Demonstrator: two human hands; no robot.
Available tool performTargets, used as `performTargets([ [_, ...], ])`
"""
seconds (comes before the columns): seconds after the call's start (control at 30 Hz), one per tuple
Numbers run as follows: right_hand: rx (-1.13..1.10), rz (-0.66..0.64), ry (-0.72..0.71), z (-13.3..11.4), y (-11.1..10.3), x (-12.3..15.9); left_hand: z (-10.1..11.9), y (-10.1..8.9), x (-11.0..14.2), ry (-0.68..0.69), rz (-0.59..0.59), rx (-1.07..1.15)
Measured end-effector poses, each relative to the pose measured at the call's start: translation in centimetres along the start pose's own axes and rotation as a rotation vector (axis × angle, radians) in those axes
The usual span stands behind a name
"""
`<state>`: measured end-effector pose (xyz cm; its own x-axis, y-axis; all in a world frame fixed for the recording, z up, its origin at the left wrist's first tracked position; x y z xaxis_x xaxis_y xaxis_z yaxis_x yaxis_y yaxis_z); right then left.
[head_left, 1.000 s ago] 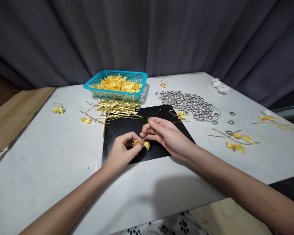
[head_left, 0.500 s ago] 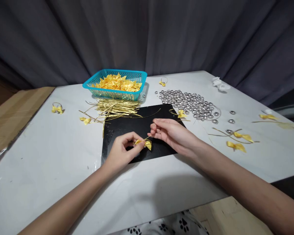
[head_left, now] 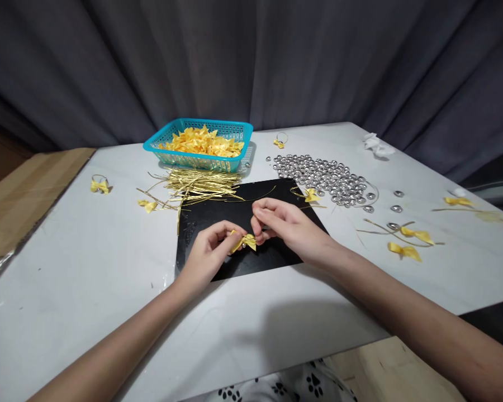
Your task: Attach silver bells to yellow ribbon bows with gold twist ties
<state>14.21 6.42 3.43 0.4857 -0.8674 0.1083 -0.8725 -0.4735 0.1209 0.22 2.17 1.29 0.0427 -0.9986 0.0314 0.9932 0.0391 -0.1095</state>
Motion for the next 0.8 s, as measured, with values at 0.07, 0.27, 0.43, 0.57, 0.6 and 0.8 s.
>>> performTargets([
  [0.07,0.068,0.045,-0.049,-0.1,-0.1,-0.1,-0.3,-0.1,-0.1,-0.026,0.032,-0.002],
  [0.27,0.119,0.162,-0.126,-0.8,-0.8,0.1,-0.2,0.3,0.4,0.035,-0.150,-0.171],
  [0.43,0.085,0.155,-0.141,0.3,-0.6,-0.2,0.2,0.4,0.8,0.071,-0.288,-0.126],
  [0.57,0.155,0.171,-0.115,1.3,-0.8,-0.6,-0.2,-0.1,0.4,0.039,-0.186,0.025],
  [0.6,0.190,0.177,-0.120,1.4,-0.9,-0.7,-0.3,-0.2,0.3,0.026,-0.153,0.063],
  [0.8,0.412,0.200,-0.234,1.2,-1.4,-0.6,-0.8,-0.8,-0.1,-0.002,-0.027,0.197],
])
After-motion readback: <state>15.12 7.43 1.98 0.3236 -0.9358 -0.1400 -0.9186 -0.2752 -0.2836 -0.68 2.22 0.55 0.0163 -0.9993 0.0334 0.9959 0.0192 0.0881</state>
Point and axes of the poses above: each hand's wrist, its own x-axis away from the middle knuckle, its own y-axis out of the palm, z = x × y, the point moved 3 cm from there along -x, towards the middle knuckle, and after that the axes turned 5 degrees about z, right-handed, at the moved point
